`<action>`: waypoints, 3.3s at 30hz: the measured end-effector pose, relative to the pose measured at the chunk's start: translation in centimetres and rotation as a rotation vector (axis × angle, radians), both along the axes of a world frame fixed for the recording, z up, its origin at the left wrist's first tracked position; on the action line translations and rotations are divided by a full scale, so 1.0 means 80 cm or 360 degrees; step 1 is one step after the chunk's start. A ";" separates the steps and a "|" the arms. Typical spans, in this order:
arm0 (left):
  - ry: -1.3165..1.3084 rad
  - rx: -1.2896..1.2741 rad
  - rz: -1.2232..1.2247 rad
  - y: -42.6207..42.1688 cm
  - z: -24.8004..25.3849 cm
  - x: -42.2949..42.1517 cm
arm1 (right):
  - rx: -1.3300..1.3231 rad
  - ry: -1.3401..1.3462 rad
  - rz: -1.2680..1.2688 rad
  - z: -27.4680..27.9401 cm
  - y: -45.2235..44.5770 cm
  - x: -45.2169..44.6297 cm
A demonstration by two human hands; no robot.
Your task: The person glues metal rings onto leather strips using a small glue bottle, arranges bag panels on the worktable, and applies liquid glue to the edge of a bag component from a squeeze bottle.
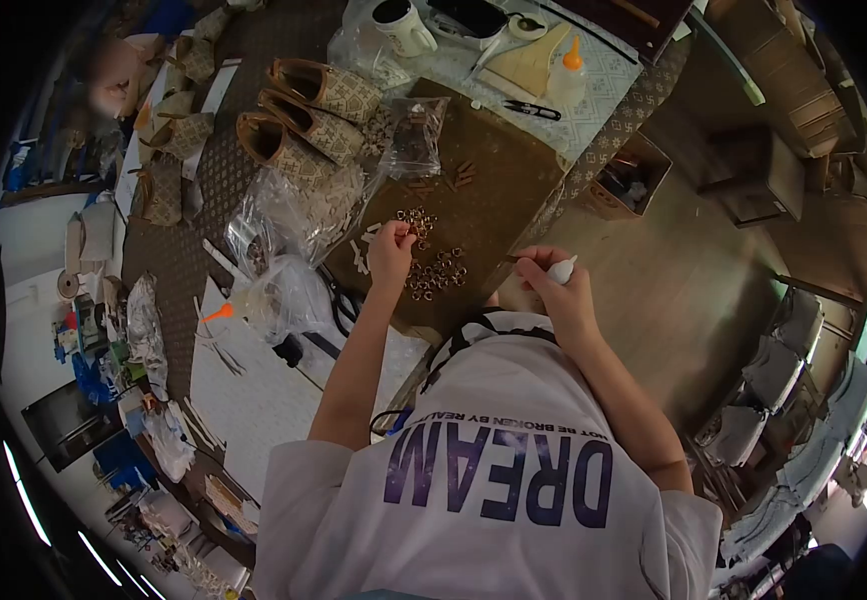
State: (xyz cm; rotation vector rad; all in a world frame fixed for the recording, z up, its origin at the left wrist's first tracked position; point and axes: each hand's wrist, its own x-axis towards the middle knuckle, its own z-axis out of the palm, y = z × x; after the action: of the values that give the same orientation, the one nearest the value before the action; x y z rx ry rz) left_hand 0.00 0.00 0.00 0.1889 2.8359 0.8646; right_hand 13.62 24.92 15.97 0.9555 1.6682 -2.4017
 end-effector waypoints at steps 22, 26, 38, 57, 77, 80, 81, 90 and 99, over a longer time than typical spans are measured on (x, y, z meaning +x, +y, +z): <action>-0.1496 0.1918 0.0328 0.103 0.210 0.075 | -0.0192 0.0128 0.0098 0.016 0.004 0.002; -0.1367 0.1861 0.0203 0.111 0.207 0.087 | -0.0132 0.0091 0.0141 0.018 0.004 0.004; -0.0646 0.1232 0.0119 0.064 0.119 0.076 | -0.0458 0.0054 0.0219 0.010 0.011 0.007; 0.0006 0.0293 -0.0259 0.004 0.008 0.023 | -0.0282 0.0050 0.0110 0.008 0.003 0.009; -0.1477 0.2956 0.0406 0.025 0.170 0.049 | -0.0330 -0.0009 0.0144 0.007 0.007 0.004; -0.1521 0.3034 0.0394 0.026 0.178 0.048 | -0.0330 -0.0021 0.0144 0.002 0.009 0.004; -0.1546 0.3076 0.0368 0.027 0.177 0.048 | -0.0330 -0.0018 0.0146 0.002 0.010 0.004; -0.1702 0.3204 0.0415 0.036 0.193 0.048 | -0.0265 -0.0013 0.0144 0.011 0.009 0.001; -0.1698 0.3177 0.0498 0.039 0.199 0.051 | -0.0314 0.0013 0.0158 0.010 0.009 0.002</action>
State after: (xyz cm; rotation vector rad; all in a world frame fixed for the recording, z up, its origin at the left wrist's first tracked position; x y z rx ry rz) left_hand 4.08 3.13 15.94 -0.3814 0.3524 2.3636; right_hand 13.76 25.66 16.80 0.8140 1.4115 -2.4505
